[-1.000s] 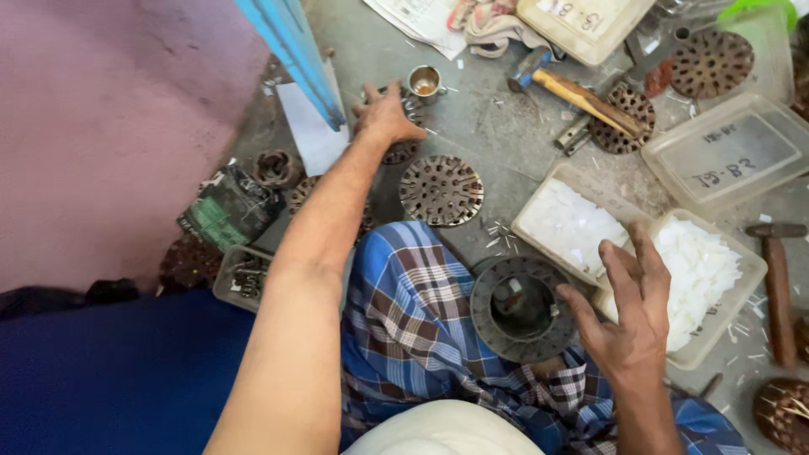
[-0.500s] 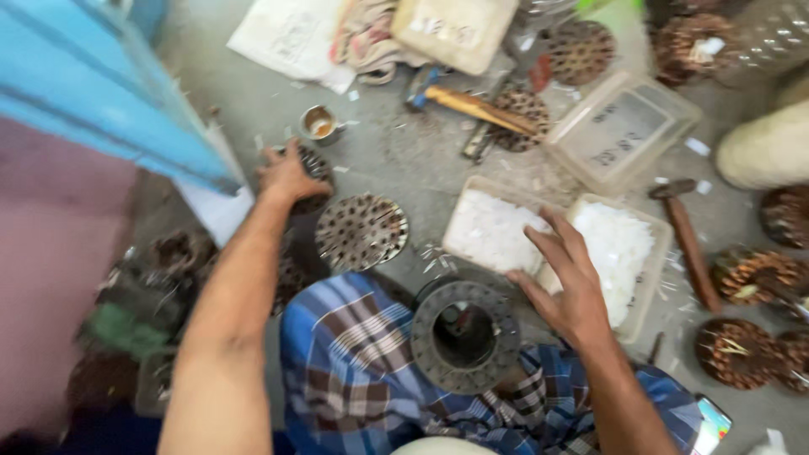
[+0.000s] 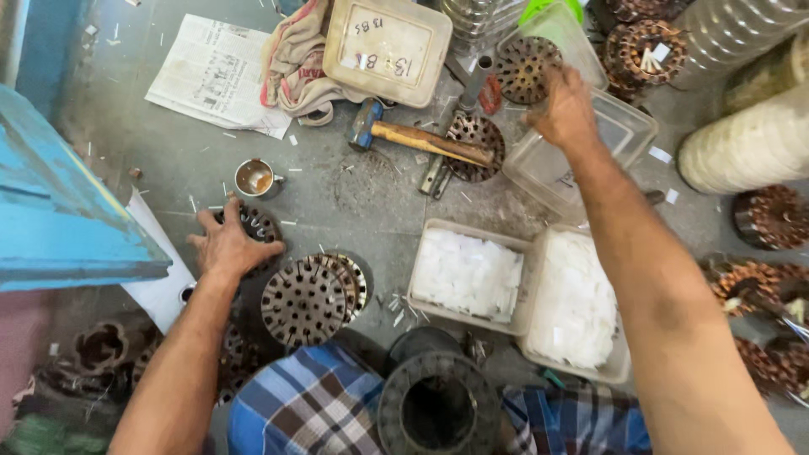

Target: The person sits on the floor and uses a hammer to tap a metal stator core into place. They then insert white insulating paper into the slots of the stator core by hand, repeating the process for multiple slots.

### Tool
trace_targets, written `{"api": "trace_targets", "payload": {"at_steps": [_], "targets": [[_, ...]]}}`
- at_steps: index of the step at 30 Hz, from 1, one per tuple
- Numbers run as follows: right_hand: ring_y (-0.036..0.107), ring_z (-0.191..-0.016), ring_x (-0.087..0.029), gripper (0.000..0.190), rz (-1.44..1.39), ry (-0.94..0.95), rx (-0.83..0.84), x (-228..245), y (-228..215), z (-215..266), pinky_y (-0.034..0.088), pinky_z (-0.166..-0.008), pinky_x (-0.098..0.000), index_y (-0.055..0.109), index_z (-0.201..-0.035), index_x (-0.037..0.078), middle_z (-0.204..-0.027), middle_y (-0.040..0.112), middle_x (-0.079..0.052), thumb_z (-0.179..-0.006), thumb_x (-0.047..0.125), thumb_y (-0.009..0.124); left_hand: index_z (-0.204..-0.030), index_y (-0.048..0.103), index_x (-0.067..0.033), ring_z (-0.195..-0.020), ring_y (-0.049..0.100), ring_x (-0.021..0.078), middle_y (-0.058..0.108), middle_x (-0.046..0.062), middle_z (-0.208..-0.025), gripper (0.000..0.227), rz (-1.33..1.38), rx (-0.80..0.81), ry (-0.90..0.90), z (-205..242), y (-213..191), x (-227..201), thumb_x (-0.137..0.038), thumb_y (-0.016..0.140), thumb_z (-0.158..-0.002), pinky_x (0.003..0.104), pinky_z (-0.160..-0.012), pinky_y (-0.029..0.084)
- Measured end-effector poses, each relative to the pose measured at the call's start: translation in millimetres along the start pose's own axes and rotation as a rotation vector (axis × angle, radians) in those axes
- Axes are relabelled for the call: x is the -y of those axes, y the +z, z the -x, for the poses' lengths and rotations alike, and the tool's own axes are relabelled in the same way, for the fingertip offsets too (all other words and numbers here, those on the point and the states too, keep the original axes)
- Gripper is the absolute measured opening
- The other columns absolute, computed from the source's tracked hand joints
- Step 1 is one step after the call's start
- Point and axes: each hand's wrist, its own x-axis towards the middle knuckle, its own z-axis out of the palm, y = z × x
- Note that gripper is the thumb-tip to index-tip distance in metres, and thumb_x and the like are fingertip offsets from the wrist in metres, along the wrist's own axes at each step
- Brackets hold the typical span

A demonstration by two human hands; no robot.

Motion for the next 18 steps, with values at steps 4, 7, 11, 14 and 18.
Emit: {"api": "trace_targets", "payload": {"at_steps": [4,7,11,14,18], "targets": [[0.023,-0.145,-0.050,0.131,0.179,0.093,0.169,-10.4,13.6,-54.3,0.029,-0.116,-0.0561,0.028,-0.164,0.020,-0.165,0.017,-0.024,-0.057,0.033,0.101,-0.161,0.028,-0.0318,-0.141,0.024,0.0655,0.015,0.023,-0.165,0.133,0.005,0.057,-0.021,-6.7,0.3,-0.3,-0.057,0.097,-0.050,0.069,-0.110,0.038],[0.018,-0.145,-0.050,0.142,0.247,0.129,0.288,-4.0,19.9,-74.3,0.027,-0.115,-0.0568,0.021,-0.164,0.028,-0.165,0.008,-0.021,-0.049,0.035,0.105,-0.161,0.025,-0.0321,-0.140,0.025,0.0646,0.012,0.024,-0.165,0.137,0.016,0.072,-0.037,-7.8,-2.8,-1.4,-0.065,0.096,-0.048,0.069,-0.110,0.037],[0.026,-0.147,-0.047,0.142,0.167,0.160,0.280,-3.0,12.0,-76.2,0.035,-0.115,-0.0566,0.025,-0.163,0.022,-0.165,0.022,-0.020,-0.045,0.031,0.104,-0.159,0.031,-0.0287,-0.141,0.030,0.0603,0.021,0.022,-0.165,0.129,0.030,-0.029,0.028,3.0,-9.4,-4.2,-0.067,0.091,-0.052,0.069,-0.108,0.039],[0.035,-0.144,-0.046,0.130,0.147,0.115,0.149,-0.5,2.2,-57.4,0.039,-0.121,-0.0535,0.032,-0.165,0.021,-0.158,0.036,-0.021,-0.054,0.026,0.100,-0.155,0.045,-0.0238,-0.141,0.033,0.0561,0.030,0.026,-0.160,0.111,0.041,-0.180,0.141,23.9,-20.2,-4.6,-0.064,0.088,-0.060,0.066,-0.109,0.039],[0.033,-0.141,-0.048,0.136,0.121,-0.063,-0.085,16.2,-28.3,-19.6,0.037,-0.117,-0.0575,0.029,-0.163,0.015,-0.152,0.036,-0.025,-0.049,0.027,0.102,-0.143,0.062,-0.0087,-0.138,0.046,0.0504,0.047,0.030,-0.152,0.087,0.038,-0.438,0.347,61.4,-46.1,-8.6,-0.055,0.085,-0.074,0.061,-0.111,0.044]]}}
